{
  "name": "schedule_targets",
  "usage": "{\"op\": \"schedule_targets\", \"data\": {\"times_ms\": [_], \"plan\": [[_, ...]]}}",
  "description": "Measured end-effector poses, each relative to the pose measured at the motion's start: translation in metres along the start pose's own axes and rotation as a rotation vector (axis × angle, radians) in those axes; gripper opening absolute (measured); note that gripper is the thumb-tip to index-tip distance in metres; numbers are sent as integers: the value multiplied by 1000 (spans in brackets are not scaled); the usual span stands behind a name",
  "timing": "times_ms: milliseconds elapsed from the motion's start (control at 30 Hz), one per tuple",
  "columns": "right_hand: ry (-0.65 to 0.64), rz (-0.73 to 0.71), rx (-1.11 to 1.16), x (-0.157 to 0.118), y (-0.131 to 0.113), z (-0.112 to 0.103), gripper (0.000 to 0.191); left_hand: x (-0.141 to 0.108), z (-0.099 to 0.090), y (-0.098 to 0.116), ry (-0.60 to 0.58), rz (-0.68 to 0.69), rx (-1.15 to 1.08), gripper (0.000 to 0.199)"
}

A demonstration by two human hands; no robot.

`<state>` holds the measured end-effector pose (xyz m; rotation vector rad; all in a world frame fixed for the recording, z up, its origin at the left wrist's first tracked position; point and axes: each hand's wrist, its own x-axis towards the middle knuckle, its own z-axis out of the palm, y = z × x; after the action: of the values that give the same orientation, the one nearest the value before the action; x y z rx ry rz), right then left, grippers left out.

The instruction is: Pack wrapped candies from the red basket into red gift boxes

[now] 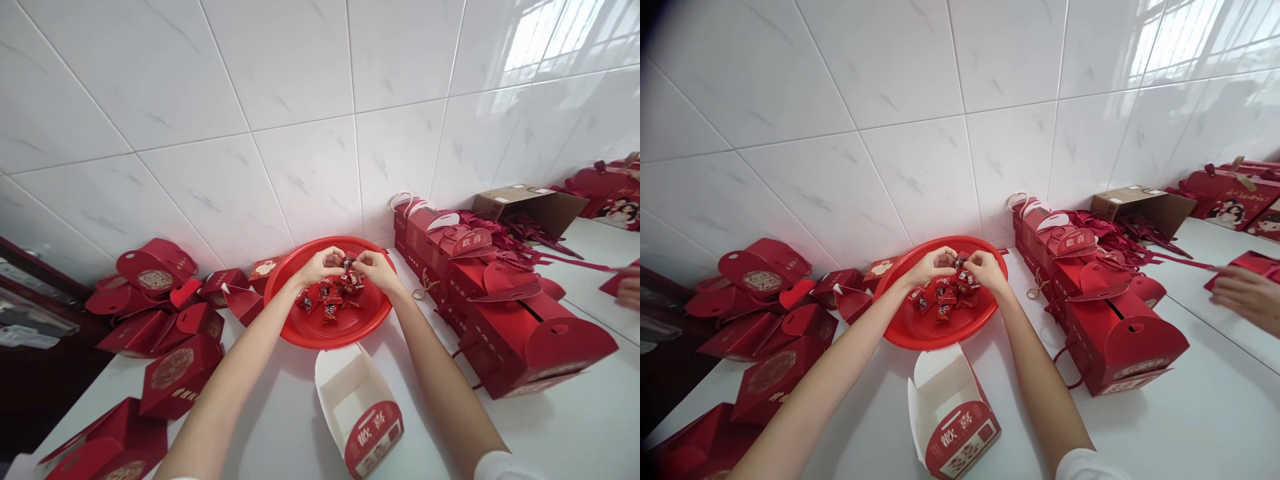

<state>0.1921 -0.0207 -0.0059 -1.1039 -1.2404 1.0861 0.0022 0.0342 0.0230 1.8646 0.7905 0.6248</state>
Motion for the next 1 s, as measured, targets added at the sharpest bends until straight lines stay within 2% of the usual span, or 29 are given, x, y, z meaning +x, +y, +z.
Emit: {"op": "schedule_targets", "data": {"times_ms": [133, 233, 333, 467, 600, 667, 900, 1000], "plan": [[28, -21, 5, -1, 0, -1, 23, 0, 0, -2, 1, -15, -16, 32], [28, -37, -18, -2, 0, 0, 25, 0, 4, -3, -69, -29, 34, 27], [70, -71, -43, -2, 1, 0, 25, 0, 9, -4, -122, -40, 137, 19], [161, -89, -28, 0, 2, -2, 28, -2, 11, -7, -116, -51, 257, 17], [181, -85, -7, -1, 3, -1, 35, -1, 12, -12, -162, -113, 536, 18], [176, -88, 3, -1, 4, 0, 34, 0, 10, -16, -107, -146, 641, 17], [221, -102, 68, 4, 5, -4, 30, 2, -9, -19, 231, -241, 853, 34], [242, -98, 92, 6, 5, -6, 32, 2, -1, -12, 234, -166, 890, 38]]}}
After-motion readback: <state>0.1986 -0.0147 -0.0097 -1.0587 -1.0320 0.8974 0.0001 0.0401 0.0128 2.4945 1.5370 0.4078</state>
